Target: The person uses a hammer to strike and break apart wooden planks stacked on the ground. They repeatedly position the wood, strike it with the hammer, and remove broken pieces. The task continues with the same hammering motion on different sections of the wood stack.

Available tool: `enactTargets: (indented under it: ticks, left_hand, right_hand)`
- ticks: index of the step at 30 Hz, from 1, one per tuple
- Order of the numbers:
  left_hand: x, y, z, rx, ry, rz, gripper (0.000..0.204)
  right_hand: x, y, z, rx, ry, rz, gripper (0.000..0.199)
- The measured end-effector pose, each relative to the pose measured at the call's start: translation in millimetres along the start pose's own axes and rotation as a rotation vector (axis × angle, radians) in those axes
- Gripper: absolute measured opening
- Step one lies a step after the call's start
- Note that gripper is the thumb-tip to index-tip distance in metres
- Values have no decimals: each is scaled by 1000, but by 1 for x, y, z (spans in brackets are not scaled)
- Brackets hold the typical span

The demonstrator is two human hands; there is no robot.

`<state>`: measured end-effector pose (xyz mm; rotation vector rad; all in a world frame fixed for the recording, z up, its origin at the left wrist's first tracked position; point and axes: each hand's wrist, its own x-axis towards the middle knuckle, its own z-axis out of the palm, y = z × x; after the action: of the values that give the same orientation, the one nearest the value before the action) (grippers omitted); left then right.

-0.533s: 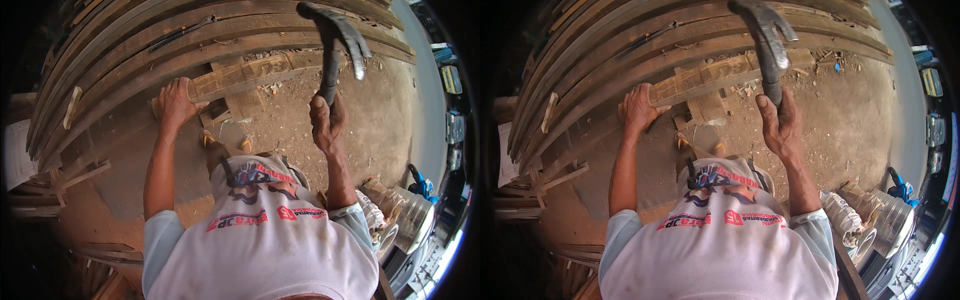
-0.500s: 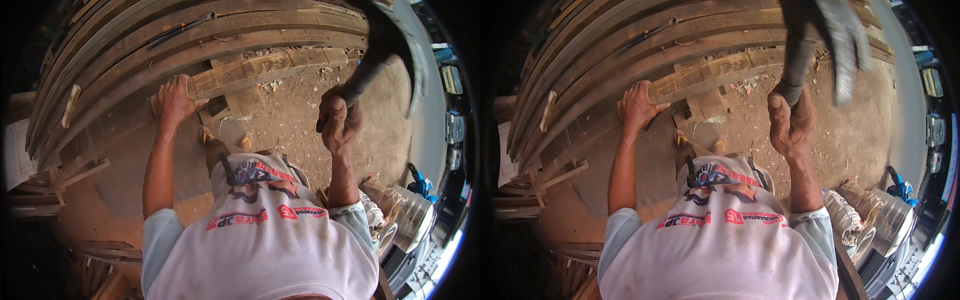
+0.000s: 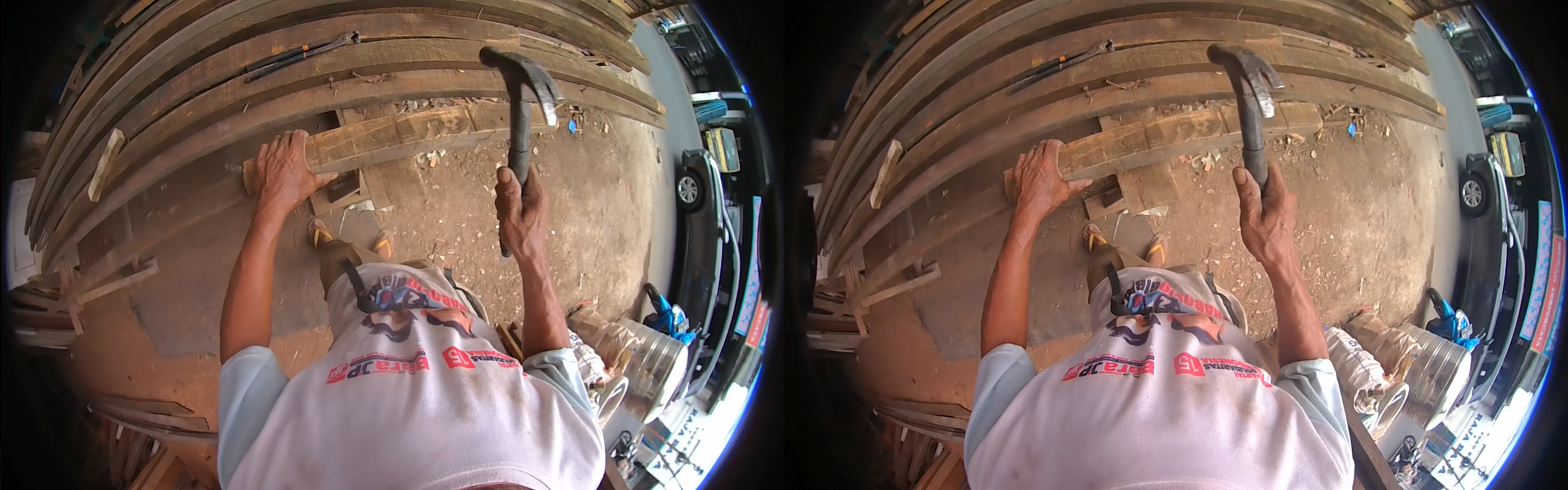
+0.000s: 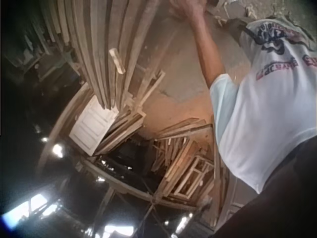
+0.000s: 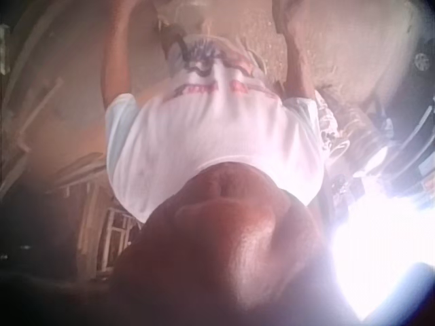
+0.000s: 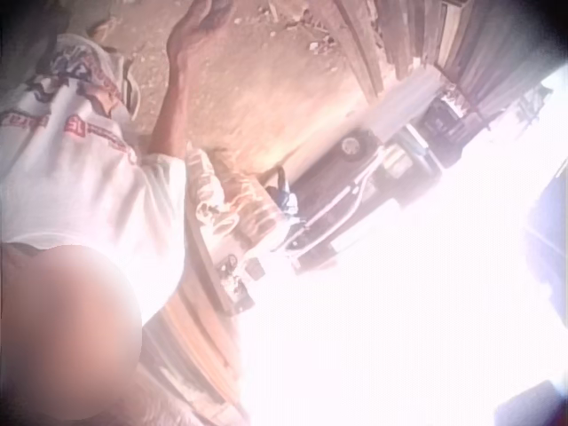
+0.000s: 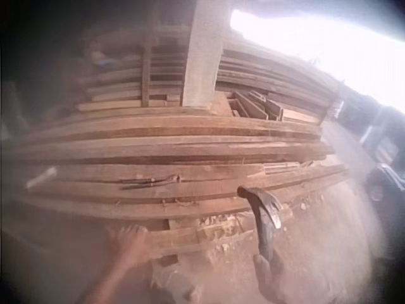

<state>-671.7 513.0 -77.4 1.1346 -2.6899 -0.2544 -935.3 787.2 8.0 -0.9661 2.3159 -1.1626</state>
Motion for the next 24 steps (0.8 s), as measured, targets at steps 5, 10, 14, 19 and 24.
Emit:
enactTargets:
  ticks: [5, 10, 14, 19, 24]
  left_hand:
    - [-7, -2, -1, -23, -66, -38, 87]
    - [-2, 1, -7, -8, -85, -14, 84]
    - [-1, 5, -5, 6, -37, 10, 86]
    - [29, 10, -32, -99, -367, -163, 93]
    - [44, -29, -13, -122, -120, 222, 107]
  right_hand:
    - [18, -99, -49, 605, 266, -854, 57]
    - [-20, 45, 25, -118, 3, 43, 40]
    - [-33, 62, 65, -126, -118, 240, 51]
    - [-73, 54, 68, -22, -160, 252, 52]
    - [-105, 77, 56, -23, -155, 271, 46]
